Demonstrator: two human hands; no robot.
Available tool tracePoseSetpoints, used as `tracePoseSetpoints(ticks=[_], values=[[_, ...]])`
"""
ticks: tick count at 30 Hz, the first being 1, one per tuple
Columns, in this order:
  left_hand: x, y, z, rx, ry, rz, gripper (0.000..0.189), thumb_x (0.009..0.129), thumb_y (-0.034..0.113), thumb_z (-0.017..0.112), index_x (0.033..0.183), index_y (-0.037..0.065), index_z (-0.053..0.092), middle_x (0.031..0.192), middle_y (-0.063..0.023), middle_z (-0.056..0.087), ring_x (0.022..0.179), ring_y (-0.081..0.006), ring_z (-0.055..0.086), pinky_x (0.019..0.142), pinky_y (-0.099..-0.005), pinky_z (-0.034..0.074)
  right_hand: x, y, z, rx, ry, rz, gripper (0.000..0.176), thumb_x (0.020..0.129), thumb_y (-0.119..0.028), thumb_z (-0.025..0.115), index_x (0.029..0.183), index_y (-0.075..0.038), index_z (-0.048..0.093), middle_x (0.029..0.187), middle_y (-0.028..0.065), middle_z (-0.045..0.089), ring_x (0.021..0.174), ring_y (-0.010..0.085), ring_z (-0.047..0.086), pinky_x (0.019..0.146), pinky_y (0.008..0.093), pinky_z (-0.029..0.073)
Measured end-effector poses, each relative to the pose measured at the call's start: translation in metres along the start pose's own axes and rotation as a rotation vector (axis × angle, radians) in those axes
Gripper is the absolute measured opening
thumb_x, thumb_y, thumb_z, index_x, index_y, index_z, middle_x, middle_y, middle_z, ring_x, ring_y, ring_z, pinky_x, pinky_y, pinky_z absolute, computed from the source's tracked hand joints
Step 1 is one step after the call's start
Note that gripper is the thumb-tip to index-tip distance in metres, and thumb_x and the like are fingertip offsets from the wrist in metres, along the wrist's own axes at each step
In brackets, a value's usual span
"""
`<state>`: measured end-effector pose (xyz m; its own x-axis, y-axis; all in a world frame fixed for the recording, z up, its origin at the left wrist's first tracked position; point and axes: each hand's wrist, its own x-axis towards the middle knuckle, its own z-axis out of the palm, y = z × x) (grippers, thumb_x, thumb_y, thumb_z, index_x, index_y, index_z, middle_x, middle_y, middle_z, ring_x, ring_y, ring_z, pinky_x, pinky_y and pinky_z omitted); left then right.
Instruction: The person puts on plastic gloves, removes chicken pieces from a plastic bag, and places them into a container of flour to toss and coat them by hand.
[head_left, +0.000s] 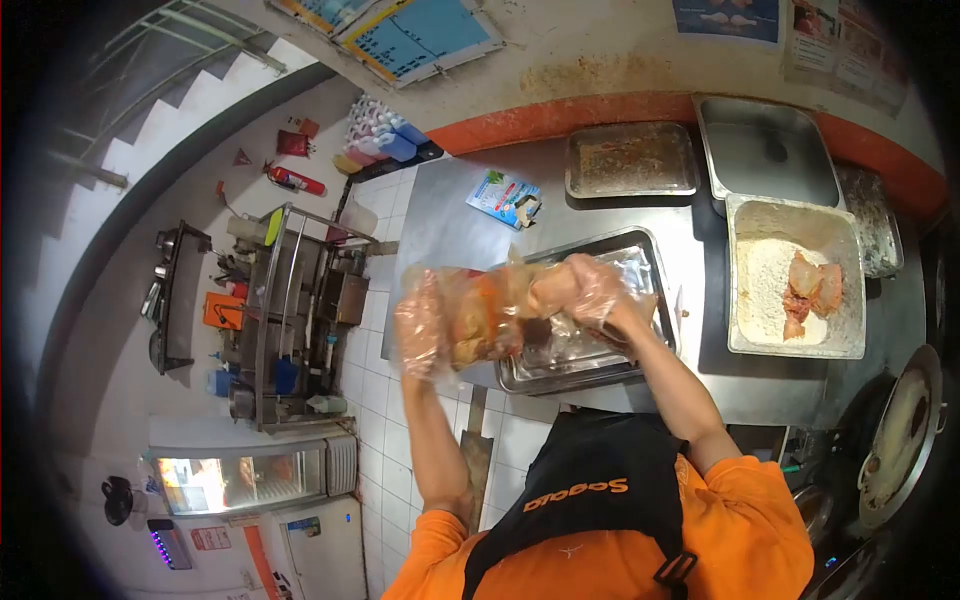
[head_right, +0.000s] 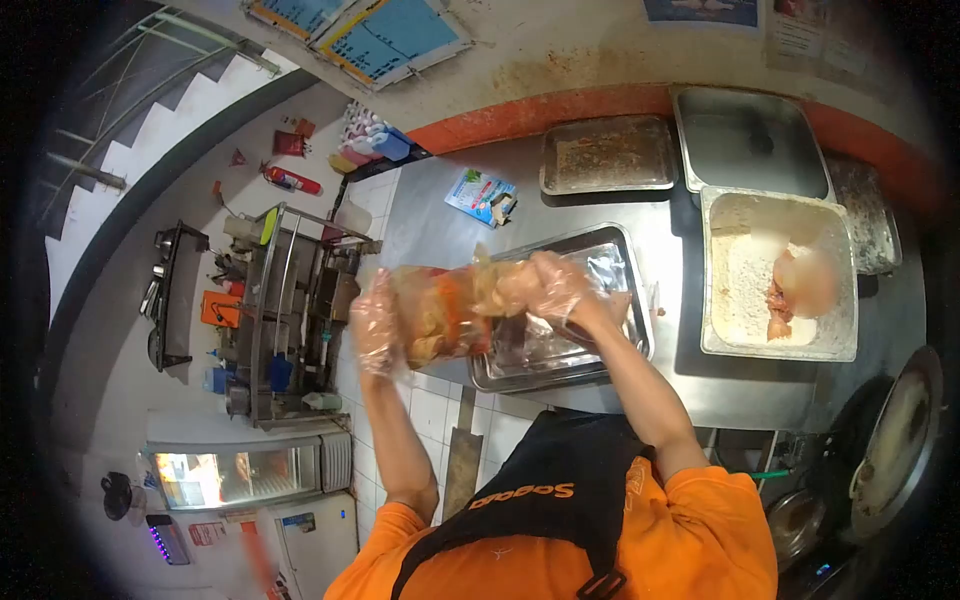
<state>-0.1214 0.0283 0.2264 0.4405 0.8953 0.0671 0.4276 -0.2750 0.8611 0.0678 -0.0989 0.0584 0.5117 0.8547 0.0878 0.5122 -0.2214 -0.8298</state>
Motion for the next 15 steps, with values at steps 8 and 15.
tracePoseSetpoints(ticks=[8, 15], values=[[0.004, 0.050, -0.014, -0.172, -0.067, 0.103, 0.030, 0.098, 0.027, 0.058, 0.077, 0.008, 0.066, 0.064, 0.0103, 0.047, 0.056, -0.0024, 0.038, 0.050, -0.0219, 0.030, 0.008, -0.010, 0.050, -0.371, -0.239, -0.219, 0.047, 0.075, -0.030, 0.068, 0.106, 0.004, 0.059, 0.104, 0.0262, 0.064, 0.100, 0.0403, 0.063, 0.089, 0.0459, 0.050], [-0.007, 0.022, 0.013, -0.060, -0.418, 0.096, 0.026, 0.095, 0.024, 0.064, 0.076, 0.006, 0.065, 0.065, 0.0087, 0.049, 0.059, -0.0026, 0.039, 0.050, -0.0240, 0.031, -0.122, 0.003, -0.028, -0.153, 0.376, 0.144, 0.028, 0.079, -0.013, 0.063, 0.106, -0.005, 0.059, 0.097, 0.0191, 0.065, 0.093, 0.0388, 0.063, 0.082, 0.0460, 0.051]])
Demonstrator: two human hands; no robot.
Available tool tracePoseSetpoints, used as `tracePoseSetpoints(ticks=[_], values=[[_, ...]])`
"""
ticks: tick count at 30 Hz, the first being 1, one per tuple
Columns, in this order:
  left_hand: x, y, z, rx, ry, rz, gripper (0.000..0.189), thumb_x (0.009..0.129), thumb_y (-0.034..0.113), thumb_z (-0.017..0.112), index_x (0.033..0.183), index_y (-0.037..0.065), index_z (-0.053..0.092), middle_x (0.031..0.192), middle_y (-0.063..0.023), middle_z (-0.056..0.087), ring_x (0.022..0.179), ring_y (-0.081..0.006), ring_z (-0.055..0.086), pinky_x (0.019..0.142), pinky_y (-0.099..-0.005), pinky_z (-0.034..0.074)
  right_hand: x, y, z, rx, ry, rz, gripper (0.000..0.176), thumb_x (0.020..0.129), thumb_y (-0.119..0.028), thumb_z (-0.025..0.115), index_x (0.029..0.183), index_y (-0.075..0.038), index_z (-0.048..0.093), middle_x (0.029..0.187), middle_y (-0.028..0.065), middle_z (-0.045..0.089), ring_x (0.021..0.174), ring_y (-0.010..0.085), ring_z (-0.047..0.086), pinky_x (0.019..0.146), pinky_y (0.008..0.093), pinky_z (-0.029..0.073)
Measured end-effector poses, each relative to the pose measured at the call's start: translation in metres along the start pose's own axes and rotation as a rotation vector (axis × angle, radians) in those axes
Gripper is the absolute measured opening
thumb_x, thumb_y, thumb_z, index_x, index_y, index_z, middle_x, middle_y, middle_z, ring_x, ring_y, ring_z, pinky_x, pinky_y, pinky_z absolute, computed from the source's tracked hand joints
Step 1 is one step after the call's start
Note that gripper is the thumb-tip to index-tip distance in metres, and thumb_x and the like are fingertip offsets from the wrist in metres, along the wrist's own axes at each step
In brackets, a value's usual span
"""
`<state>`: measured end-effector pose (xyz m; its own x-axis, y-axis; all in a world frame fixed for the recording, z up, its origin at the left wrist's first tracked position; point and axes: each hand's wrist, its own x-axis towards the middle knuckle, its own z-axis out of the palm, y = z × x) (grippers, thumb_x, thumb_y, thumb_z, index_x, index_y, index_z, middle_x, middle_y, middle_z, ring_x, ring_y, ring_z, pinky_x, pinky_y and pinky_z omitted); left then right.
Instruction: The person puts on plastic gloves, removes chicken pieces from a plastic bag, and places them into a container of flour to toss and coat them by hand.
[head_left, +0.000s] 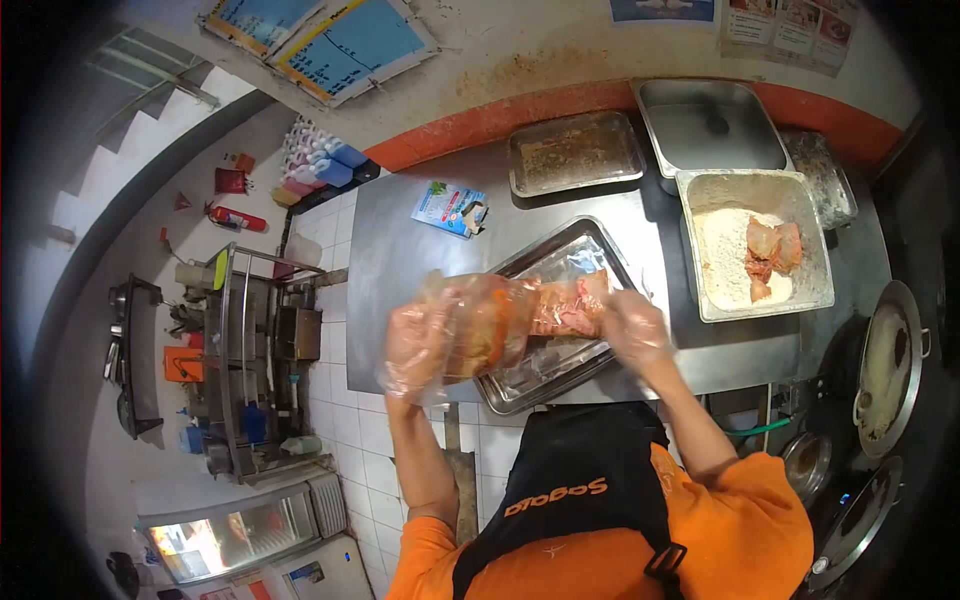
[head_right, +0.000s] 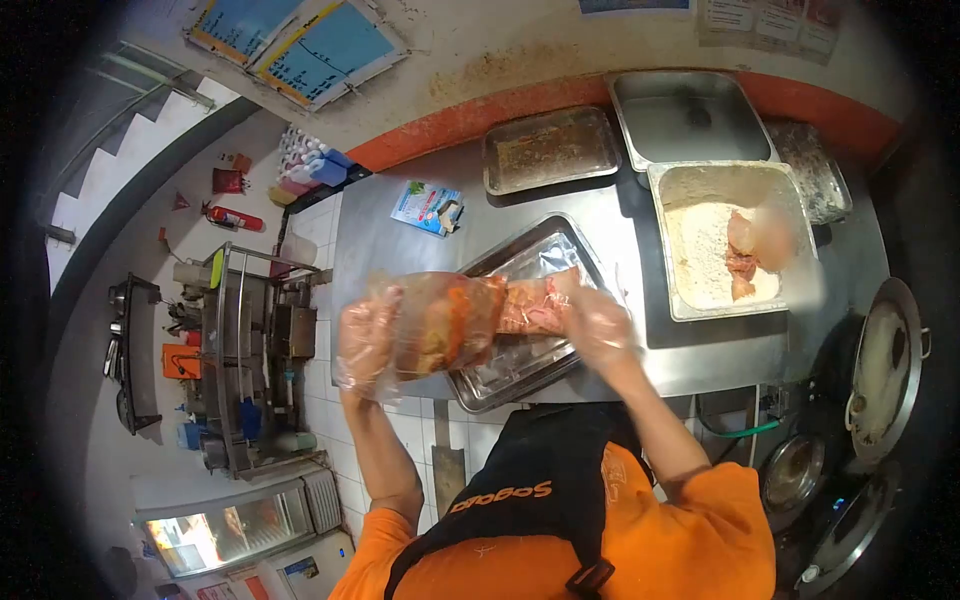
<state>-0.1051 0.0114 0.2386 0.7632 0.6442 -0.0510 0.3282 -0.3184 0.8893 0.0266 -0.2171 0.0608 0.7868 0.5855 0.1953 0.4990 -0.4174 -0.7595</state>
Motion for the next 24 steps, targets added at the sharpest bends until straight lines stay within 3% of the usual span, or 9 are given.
tracePoseSetpoints(ticks=[5, 8, 10, 11, 14, 15, 19, 21, 24], values=[[0.013, -0.007, 0.044, -0.030, -0.167, 0.062, 0.020, 0.092, 0.018, 0.068, 0.078, 0.004, 0.066, 0.065, 0.0088, 0.048, 0.058, -0.0035, 0.040, 0.051, -0.0252, 0.033, -0.062, 0.055, -0.034, -0.258, -0.159, 0.517, 0.025, 0.077, -0.010, 0.068, 0.094, 0.003, 0.054, 0.089, 0.0278, 0.064, 0.087, 0.0423, 0.064, 0.077, 0.0484, 0.052], [0.022, -0.007, 0.047, 0.048, -0.290, 0.080, 0.016, 0.092, 0.016, 0.067, 0.085, 0.003, 0.071, 0.064, 0.0079, 0.049, 0.058, -0.0037, 0.042, 0.050, -0.0244, 0.034, -0.062, 0.069, -0.001, -0.316, -0.052, 0.420, 0.031, 0.075, -0.009, 0.071, 0.095, 0.006, 0.052, 0.089, 0.0294, 0.064, 0.089, 0.0439, 0.064, 0.078, 0.0484, 0.053], [0.020, 0.000, 0.041, -0.078, -0.498, 0.133, 0.015, 0.091, 0.016, 0.068, 0.086, 0.002, 0.072, 0.063, 0.0068, 0.049, 0.057, -0.0041, 0.041, 0.048, -0.0247, 0.032, -0.057, 0.067, 0.000, -0.322, -0.064, 0.470, 0.035, 0.074, -0.008, 0.074, 0.098, 0.006, 0.051, 0.090, 0.0291, 0.064, 0.089, 0.0451, 0.064, 0.078, 0.0482, 0.054], [0.023, -0.015, 0.032, 0.142, -0.512, 0.289, 0.016, 0.089, 0.017, 0.069, 0.086, 0.002, 0.072, 0.061, 0.0056, 0.049, 0.056, -0.0051, 0.040, 0.048, -0.0250, 0.032, -0.054, 0.068, 0.000, -0.313, -0.092, 0.514, 0.034, 0.076, -0.008, 0.073, 0.098, 0.006, 0.051, 0.093, 0.0296, 0.064, 0.091, 0.0470, 0.063, 0.078, 0.0495, 0.053], [0.019, -0.005, 0.008, 0.006, -0.604, 0.368, 0.017, 0.085, 0.018, 0.073, 0.089, 0.001, 0.073, 0.062, 0.0048, 0.051, 0.055, -0.0055, 0.040, 0.049, -0.0242, 0.033, -0.058, 0.075, -0.002, -0.246, -0.118, 0.571, 0.030, 0.079, -0.010, 0.069, 0.097, 0.005, 0.051, 0.096, 0.0302, 0.063, 0.093, 0.0489, 0.061, 0.079, 0.0510, 0.051], [0.018, 0.005, -0.001, 0.215, -0.571, 0.281, 0.016, 0.084, 0.015, 0.074, 0.092, 0.002, 0.074, 0.066, 0.0006, 0.060, 0.057, -0.0072, 0.048, 0.051, -0.0238, 0.039, -0.059, 0.075, -0.004, -0.197, -0.120, 0.561, 0.027, 0.081, -0.011, 0.066, 0.097, 0.005, 0.052, 0.096, 0.0303, 0.062, 0.093, 0.0488, 0.061, 0.080, 0.0511, 0.050], [0.035, -0.022, 0.022, 0.066, -0.580, 0.108, 0.012, 0.086, 0.011, 0.072, 0.095, 0.003, 0.073, 0.078, -0.0083, 0.070, 0.069, -0.0124, 0.062, 0.061, -0.0273, 0.050, -0.080, 0.054, -0.020, -0.221, -0.006, 0.501, 0.023, 0.084, -0.010, 0.055, 0.101, 0.006, 0.053, 0.092, 0.0329, 0.060, 0.092, 0.0482, 0.059, 0.081, 0.0515, 0.049], [0.042, -0.041, 0.057, 0.107, -0.638, 0.357, 0.015, 0.086, 0.013, 0.071, 0.097, 0.004, 0.073, 0.078, -0.0085, 0.069, 0.072, -0.0129, 0.062, 0.066, -0.0294, 0.050, -0.086, 0.040, -0.021, -0.196, 0.056, 0.486, 0.024, 0.086, -0.010, 0.054, 0.104, 0.006, 0.053, 0.092, 0.0322, 0.060, 0.092, 0.0475, 0.060, 0.081, 0.0510, 0.048], [0.057, -0.060, 0.082, 0.051, -0.593, 0.346, 0.020, 0.084, 0.021, 0.074, 0.096, 0.005, 0.072, 0.080, -0.0115, 0.069, 0.073, -0.0166, 0.063, 0.069, -0.0316, 0.050, -0.077, 0.002, -0.025, -0.110, 0.107, 0.513, 0.026, 0.090, -0.011, 0.050, 0.111, 0.003, 0.055, 0.091, 0.0299, 0.061, 0.091, 0.0454, 0.061, 0.080, 0.0494, 0.047]])
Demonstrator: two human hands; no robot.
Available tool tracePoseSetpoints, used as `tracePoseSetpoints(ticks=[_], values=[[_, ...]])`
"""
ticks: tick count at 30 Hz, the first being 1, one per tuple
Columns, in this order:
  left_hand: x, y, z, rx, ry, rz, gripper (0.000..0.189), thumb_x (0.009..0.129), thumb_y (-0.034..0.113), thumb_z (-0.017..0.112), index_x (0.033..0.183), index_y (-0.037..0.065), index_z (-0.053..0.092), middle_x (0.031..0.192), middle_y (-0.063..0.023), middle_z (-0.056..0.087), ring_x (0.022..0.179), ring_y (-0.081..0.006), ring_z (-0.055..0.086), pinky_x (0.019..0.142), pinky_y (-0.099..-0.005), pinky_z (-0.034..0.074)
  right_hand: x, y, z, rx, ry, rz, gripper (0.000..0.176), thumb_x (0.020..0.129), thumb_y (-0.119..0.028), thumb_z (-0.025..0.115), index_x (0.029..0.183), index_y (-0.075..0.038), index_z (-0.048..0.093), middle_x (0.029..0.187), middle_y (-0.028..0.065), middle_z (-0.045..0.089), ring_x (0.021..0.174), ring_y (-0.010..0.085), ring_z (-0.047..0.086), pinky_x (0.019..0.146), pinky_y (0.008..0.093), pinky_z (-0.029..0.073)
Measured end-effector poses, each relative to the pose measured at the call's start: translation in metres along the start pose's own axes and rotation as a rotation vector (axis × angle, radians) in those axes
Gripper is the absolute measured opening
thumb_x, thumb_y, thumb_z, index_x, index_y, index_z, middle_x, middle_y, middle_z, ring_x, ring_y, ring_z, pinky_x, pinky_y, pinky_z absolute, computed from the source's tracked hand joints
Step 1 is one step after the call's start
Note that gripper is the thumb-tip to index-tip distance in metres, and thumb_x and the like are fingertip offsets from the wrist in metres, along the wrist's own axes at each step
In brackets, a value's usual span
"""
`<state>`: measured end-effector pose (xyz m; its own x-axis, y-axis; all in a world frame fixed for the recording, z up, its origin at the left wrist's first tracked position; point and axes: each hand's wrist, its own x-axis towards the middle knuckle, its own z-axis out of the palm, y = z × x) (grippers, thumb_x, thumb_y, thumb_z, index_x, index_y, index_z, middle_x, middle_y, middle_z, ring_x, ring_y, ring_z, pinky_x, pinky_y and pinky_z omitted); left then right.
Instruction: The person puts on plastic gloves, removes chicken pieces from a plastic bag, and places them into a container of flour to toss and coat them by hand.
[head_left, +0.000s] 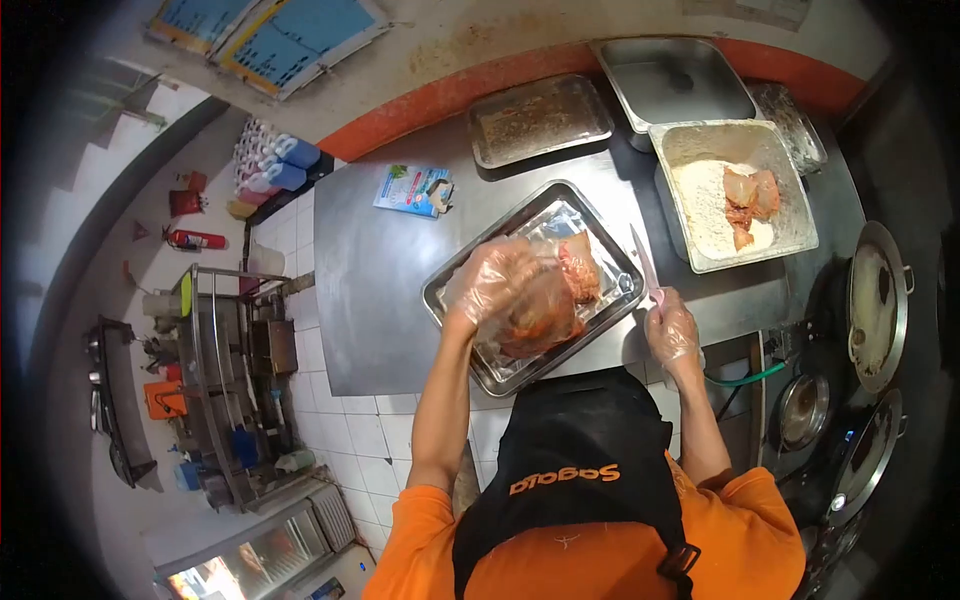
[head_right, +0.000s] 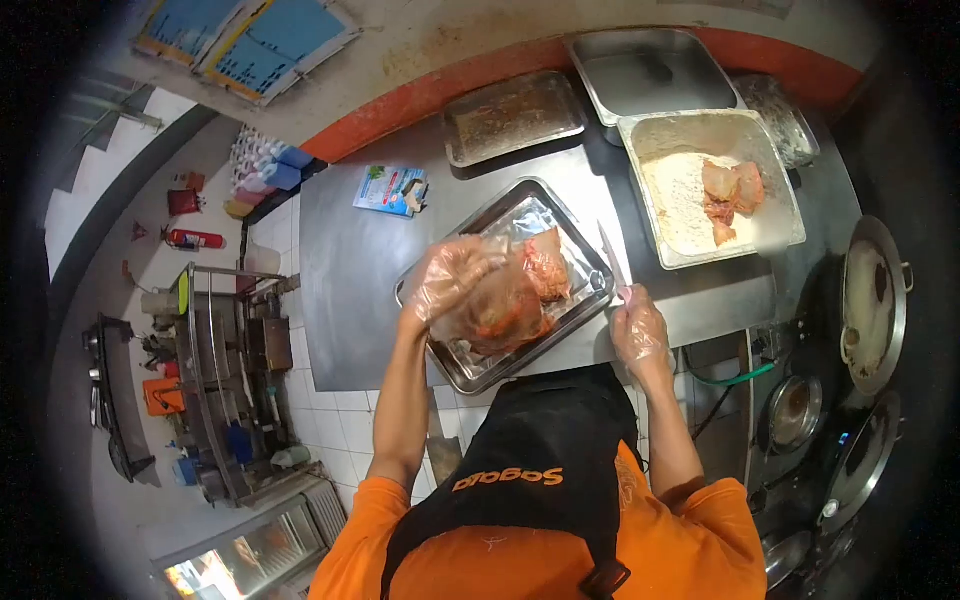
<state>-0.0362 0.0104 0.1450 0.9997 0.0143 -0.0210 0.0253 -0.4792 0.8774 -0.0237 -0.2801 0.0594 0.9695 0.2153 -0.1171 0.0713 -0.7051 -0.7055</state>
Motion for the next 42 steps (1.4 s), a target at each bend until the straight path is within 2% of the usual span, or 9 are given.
tracePoseSetpoints(ticks=[6, 13, 16, 18, 24, 26, 34, 37, 42], values=[[-0.022, -0.025, -0.054, 0.749, -0.079, -0.187, 0.039, 0.085, 0.042, 0.071, 0.090, 0.003, 0.071, 0.077, -0.0146, 0.068, 0.068, -0.0233, 0.061, 0.068, -0.0357, 0.049, -0.009, -0.049, -0.006, 0.058, -0.024, -0.218, 0.032, 0.095, -0.014, 0.055, 0.127, -0.011, 0.061, 0.087, 0.0172, 0.064, 0.083, 0.0325, 0.064, 0.075, 0.0402, 0.049], [-0.031, -0.076, -0.029, 0.027, 0.249, -0.064, 0.036, 0.096, 0.032, 0.061, 0.082, 0.000, 0.068, 0.060, 0.0005, 0.058, 0.057, -0.0090, 0.047, 0.054, -0.0332, 0.043, -0.063, -0.131, -0.014, -0.293, 0.069, -0.594, 0.046, 0.081, 0.003, 0.059, 0.122, -0.017, 0.065, 0.081, 0.0083, 0.059, 0.067, 0.0262, 0.060, 0.057, 0.0385, 0.048], [-0.042, -0.035, -0.021, -0.090, 0.108, -0.180, 0.038, 0.096, 0.030, 0.061, 0.073, 0.000, 0.063, 0.056, -0.0014, 0.055, 0.055, -0.0111, 0.050, 0.053, -0.0357, 0.042, -0.066, -0.154, 0.016, -0.374, 0.054, -0.559, 0.038, 0.084, -0.001, 0.058, 0.120, -0.013, 0.064, 0.084, 0.0086, 0.061, 0.065, 0.0265, 0.059, 0.056, 0.0364, 0.048], [-0.050, -0.027, -0.009, 0.022, 0.203, 0.243, 0.040, 0.096, 0.029, 0.060, 0.068, 0.000, 0.060, 0.053, -0.0081, 0.053, 0.052, -0.0127, 0.051, 0.052, -0.0362, 0.042, -0.041, -0.138, 0.050, -0.133, -0.007, -0.424, 0.026, 0.088, -0.008, 0.057, 0.112, -0.008, 0.065, 0.082, 0.0094, 0.061, 0.063, 0.0274, 0.060, 0.056, 0.0355, 0.048], [-0.048, -0.059, -0.044, 0.247, 0.274, 0.379, 0.041, 0.095, 0.023, 0.060, 0.062, 0.000, 0.052, 0.052, -0.0141, 0.042, 0.047, -0.0231, 0.039, 0.049, -0.0379, 0.034, -0.044, -0.177, 0.016, -0.388, 0.147, -0.451, 0.017, 0.087, -0.012, 0.053, 0.098, -0.009, 0.066, 0.072, 0.0156, 0.063, 0.069, 0.0340, 0.065, 0.061, 0.0444, 0.051], [-0.061, -0.047, -0.027, 0.026, 0.205, 0.261, 0.042, 0.095, 0.022, 0.061, 0.061, 0.001, 0.050, 0.052, -0.0136, 0.038, 0.047, -0.0220, 0.035, 0.048, -0.0388, 0.031, -0.009, -0.142, 0.067, -0.280, 0.145, -0.458, 0.025, 0.091, -0.015, 0.047, 0.107, -0.018, 0.065, 0.094, 0.0144, 0.067, 0.079, 0.0319, 0.066, 0.066, 0.0449, 0.052], [-0.074, -0.061, -0.030, 0.077, 0.446, 0.379, 0.032, 0.094, 0.022, 0.061, 0.071, 0.000, 0.063, 0.058, -0.0178, 0.053, 0.049, -0.0264, 0.048, 0.052, -0.0407, 0.038, -0.014, -0.150, 0.024, -0.442, 0.068, -0.410, 0.020, 0.089, -0.016, 0.053, 0.106, -0.013, 0.063, 0.084, 0.0161, 0.066, 0.079, 0.0364, 0.066, 0.063, 0.0451, 0.053], [-0.083, -0.051, -0.033, 0.093, 0.339, 0.302, 0.025, 0.094, 0.022, 0.062, 0.082, 0.002, 0.070, 0.060, -0.0162, 0.056, 0.051, -0.0269, 0.050, 0.054, -0.0402, 0.041, 0.051, -0.089, 0.064, -0.610, 0.325, -0.422, 0.017, 0.092, -0.019, 0.050, 0.098, -0.009, 0.063, 0.086, 0.0177, 0.067, 0.083, 0.0370, 0.066, 0.070, 0.0497, 0.052], [-0.081, -0.052, -0.051, 0.111, 0.287, 0.037, 0.026, 0.093, 0.019, 0.062, 0.074, 0.002, 0.065, 0.054, -0.0103, 0.051, 0.050, -0.0253, 0.048, 0.052, -0.0369, 0.041, 0.069, -0.084, 0.022, -0.686, -0.118, -0.285, 0.030, 0.084, -0.008, 0.053, 0.109, -0.013, 0.068, 0.098, 0.0173, 0.069, 0.091, 0.0347, 0.068, 0.080, 0.0458, 0.054]])
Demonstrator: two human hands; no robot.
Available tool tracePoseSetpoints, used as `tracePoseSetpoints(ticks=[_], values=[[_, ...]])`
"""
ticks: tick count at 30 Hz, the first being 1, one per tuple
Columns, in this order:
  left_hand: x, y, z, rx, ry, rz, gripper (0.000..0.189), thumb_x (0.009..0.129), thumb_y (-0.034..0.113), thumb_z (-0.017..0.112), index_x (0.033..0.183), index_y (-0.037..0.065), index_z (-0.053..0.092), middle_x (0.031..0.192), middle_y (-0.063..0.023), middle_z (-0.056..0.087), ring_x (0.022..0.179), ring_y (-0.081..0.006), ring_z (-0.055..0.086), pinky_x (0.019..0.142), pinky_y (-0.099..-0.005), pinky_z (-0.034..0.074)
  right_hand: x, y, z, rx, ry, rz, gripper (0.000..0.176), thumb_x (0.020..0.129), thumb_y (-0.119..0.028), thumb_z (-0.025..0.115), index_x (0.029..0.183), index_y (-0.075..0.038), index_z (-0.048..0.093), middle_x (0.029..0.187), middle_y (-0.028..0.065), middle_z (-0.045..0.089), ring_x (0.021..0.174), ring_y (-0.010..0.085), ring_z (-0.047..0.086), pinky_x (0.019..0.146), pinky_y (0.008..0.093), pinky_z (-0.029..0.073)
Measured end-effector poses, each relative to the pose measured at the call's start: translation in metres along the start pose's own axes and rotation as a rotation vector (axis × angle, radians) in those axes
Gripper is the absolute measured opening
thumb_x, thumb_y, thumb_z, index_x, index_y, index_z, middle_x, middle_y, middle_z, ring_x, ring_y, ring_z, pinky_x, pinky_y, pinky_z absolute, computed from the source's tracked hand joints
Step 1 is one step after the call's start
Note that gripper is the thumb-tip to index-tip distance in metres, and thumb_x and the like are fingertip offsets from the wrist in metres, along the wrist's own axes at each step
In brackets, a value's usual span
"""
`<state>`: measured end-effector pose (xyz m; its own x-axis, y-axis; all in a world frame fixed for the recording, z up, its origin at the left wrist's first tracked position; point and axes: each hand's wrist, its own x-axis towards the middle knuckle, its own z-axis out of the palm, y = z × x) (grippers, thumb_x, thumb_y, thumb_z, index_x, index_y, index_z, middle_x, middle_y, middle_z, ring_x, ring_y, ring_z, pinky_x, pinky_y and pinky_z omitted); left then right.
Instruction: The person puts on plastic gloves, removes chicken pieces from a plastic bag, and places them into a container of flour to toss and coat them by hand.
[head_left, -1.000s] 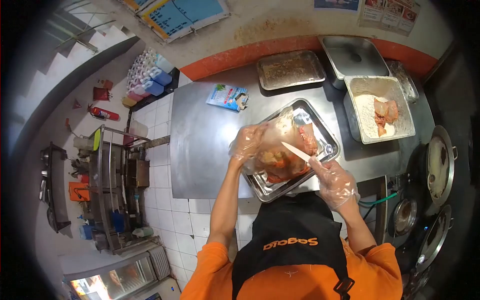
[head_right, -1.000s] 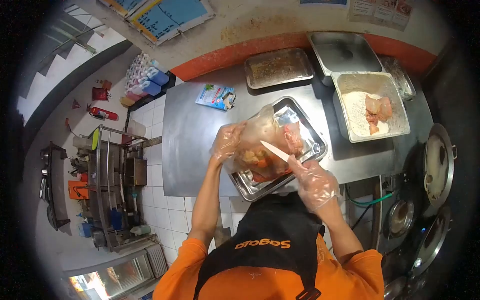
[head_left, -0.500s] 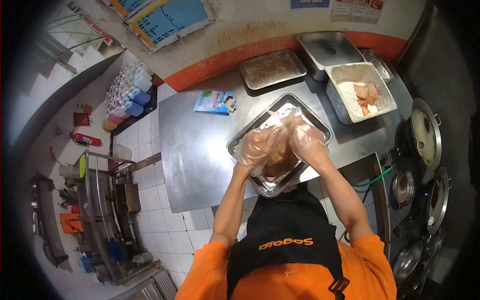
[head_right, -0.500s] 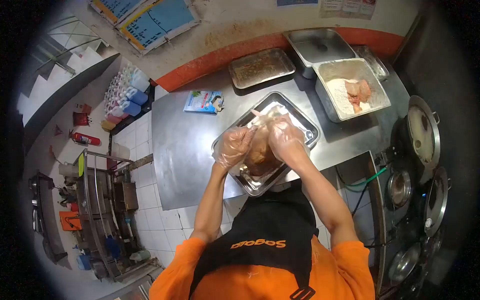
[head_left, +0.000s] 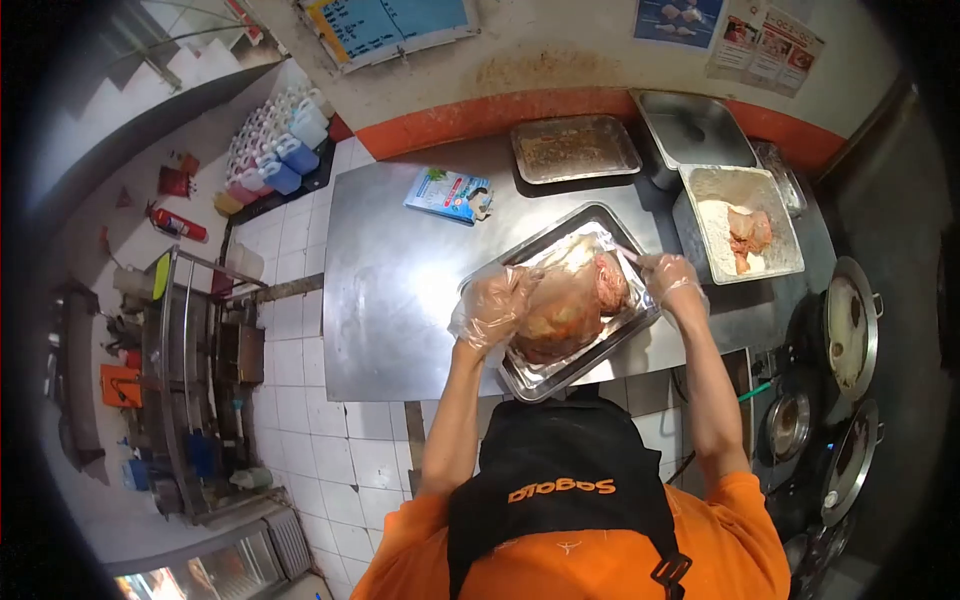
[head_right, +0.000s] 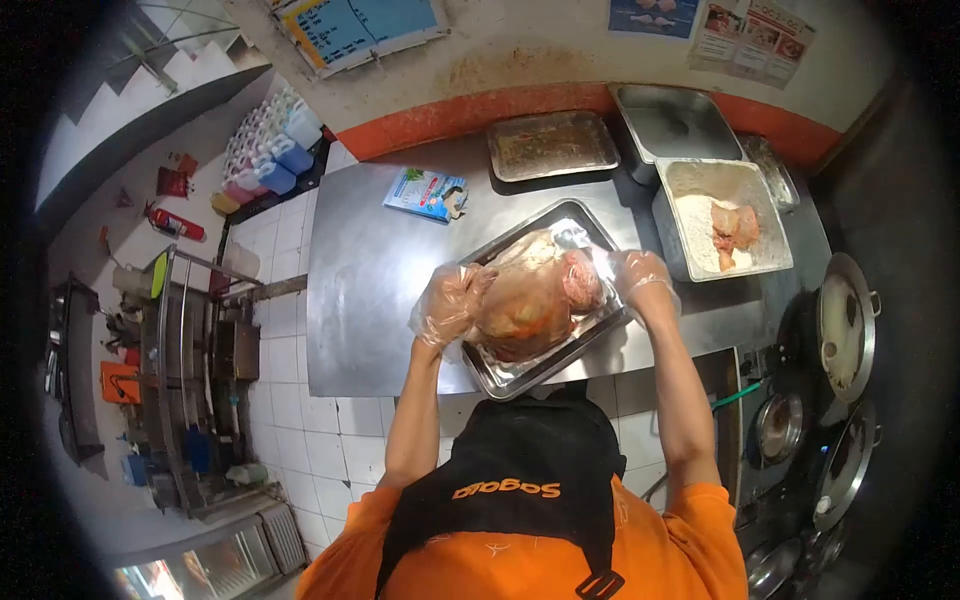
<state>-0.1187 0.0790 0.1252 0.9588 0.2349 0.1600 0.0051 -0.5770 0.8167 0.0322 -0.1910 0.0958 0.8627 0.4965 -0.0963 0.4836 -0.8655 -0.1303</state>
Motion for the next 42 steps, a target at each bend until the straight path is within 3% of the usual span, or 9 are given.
tracePoseSetpoints(ticks=[8, 12, 15, 17, 23, 27, 34, 40, 42], values=[[0.033, 0.024, 0.016, 0.319, -0.115, -0.022, 0.035, 0.082, 0.039, 0.070, 0.094, 0.006, 0.067, 0.092, -0.0187, 0.068, 0.083, -0.0335, 0.066, 0.073, -0.0403, 0.051, 0.010, 0.002, 0.049, 0.197, 0.051, -0.126, 0.016, 0.086, -0.012, 0.054, 0.092, -0.002, 0.065, 0.087, 0.0215, 0.068, 0.082, 0.0409, 0.066, 0.072, 0.0474, 0.053], [0.046, 0.012, 0.036, 0.448, -0.070, 0.078, 0.036, 0.083, 0.041, 0.068, 0.099, 0.009, 0.068, 0.089, -0.0179, 0.069, 0.082, -0.0334, 0.067, 0.074, -0.0401, 0.052, -0.003, -0.040, 0.020, 0.597, 0.559, -0.537, 0.019, 0.079, -0.012, 0.062, 0.096, -0.006, 0.070, 0.092, 0.0153, 0.070, 0.088, 0.0325, 0.067, 0.083, 0.0430, 0.053], [0.050, -0.006, 0.044, -0.102, 0.037, -0.190, 0.026, 0.094, 0.022, 0.061, 0.111, 0.002, 0.066, 0.085, -0.0059, 0.069, 0.075, -0.0132, 0.060, 0.070, -0.0291, 0.050, -0.010, -0.090, 0.001, 0.554, 0.568, -0.738, 0.016, 0.081, -0.016, 0.066, 0.094, -0.007, 0.068, 0.097, 0.0123, 0.069, 0.092, 0.0308, 0.065, 0.087, 0.0449, 0.049], [0.041, -0.029, 0.050, -0.377, 0.110, -0.238, 0.021, 0.094, 0.023, 0.059, 0.099, 0.003, 0.067, 0.085, -0.0057, 0.068, 0.071, -0.0161, 0.059, 0.067, -0.0295, 0.050, -0.003, -0.097, 0.025, 0.547, 0.593, -0.745, 0.018, 0.080, -0.017, 0.067, 0.096, -0.007, 0.068, 0.097, 0.0123, 0.069, 0.092, 0.0308, 0.065, 0.088, 0.0450, 0.049], [0.047, -0.032, 0.038, -1.050, 0.527, -0.785, 0.017, 0.095, 0.025, 0.056, 0.093, 0.009, 0.062, 0.068, -0.0005, 0.054, 0.059, -0.0156, 0.055, 0.052, -0.0328, 0.046, -0.008, -0.098, 0.057, 0.878, 0.311, -0.998, 0.028, 0.081, -0.021, 0.068, 0.106, -0.008, 0.068, 0.091, 0.0160, 0.069, 0.084, 0.0272, 0.067, 0.080, 0.0450, 0.052], [0.050, -0.061, 0.026, -1.318, 0.481, -0.719, 0.012, 0.092, 0.018, 0.055, 0.083, 0.010, 0.057, 0.061, -0.0039, 0.051, 0.047, -0.0197, 0.049, 0.041, -0.0340, 0.043, -0.020, -0.090, 0.064, 0.550, 0.346, -1.024, 0.025, 0.084, -0.021, 0.066, 0.105, -0.008, 0.067, 0.084, 0.0134, 0.069, 0.071, 0.0254, 0.067, 0.070, 0.0431, 0.055], [0.038, -0.050, 0.041, -1.487, 0.302, -0.331, 0.013, 0.094, 0.019, 0.055, 0.086, 0.010, 0.056, 0.064, -0.0021, 0.053, 0.048, -0.0172, 0.052, 0.042, -0.0287, 0.046, -0.040, -0.064, 0.006, 0.394, 0.328, -1.202, 0.026, 0.085, -0.022, 0.062, 0.060, -0.013, 0.061, 0.047, 0.0077, 0.051, 0.050, 0.0285, 0.058, 0.055, 0.0409, 0.051], [0.039, 0.018, 0.044, -1.486, 0.365, -0.679, 0.016, 0.098, 0.025, 0.056, 0.087, 0.012, 0.057, 0.062, 0.0024, 0.049, 0.046, -0.0090, 0.048, 0.041, -0.0254, 0.044, -0.023, -0.105, -0.005, 0.503, 0.126, -0.801, 0.028, 0.078, -0.015, 0.061, 0.101, 0.001, 0.065, 0.094, 0.0232, 0.066, 0.086, 0.0334, 0.066, 0.078, 0.0449, 0.054], [0.041, -0.008, 0.046, -1.382, 0.361, -0.646, 0.022, 0.098, 0.027, 0.055, 0.079, 0.015, 0.054, 0.055, 0.0029, 0.047, 0.043, -0.0117, 0.047, 0.039, -0.0277, 0.042, -0.004, -0.120, 0.020, 0.049, -0.436, -0.919, 0.041, 0.078, -0.012, 0.061, 0.115, 0.004, 0.059, 0.104, 0.0249, 0.065, 0.088, 0.0341, 0.066, 0.083, 0.0417, 0.052]])
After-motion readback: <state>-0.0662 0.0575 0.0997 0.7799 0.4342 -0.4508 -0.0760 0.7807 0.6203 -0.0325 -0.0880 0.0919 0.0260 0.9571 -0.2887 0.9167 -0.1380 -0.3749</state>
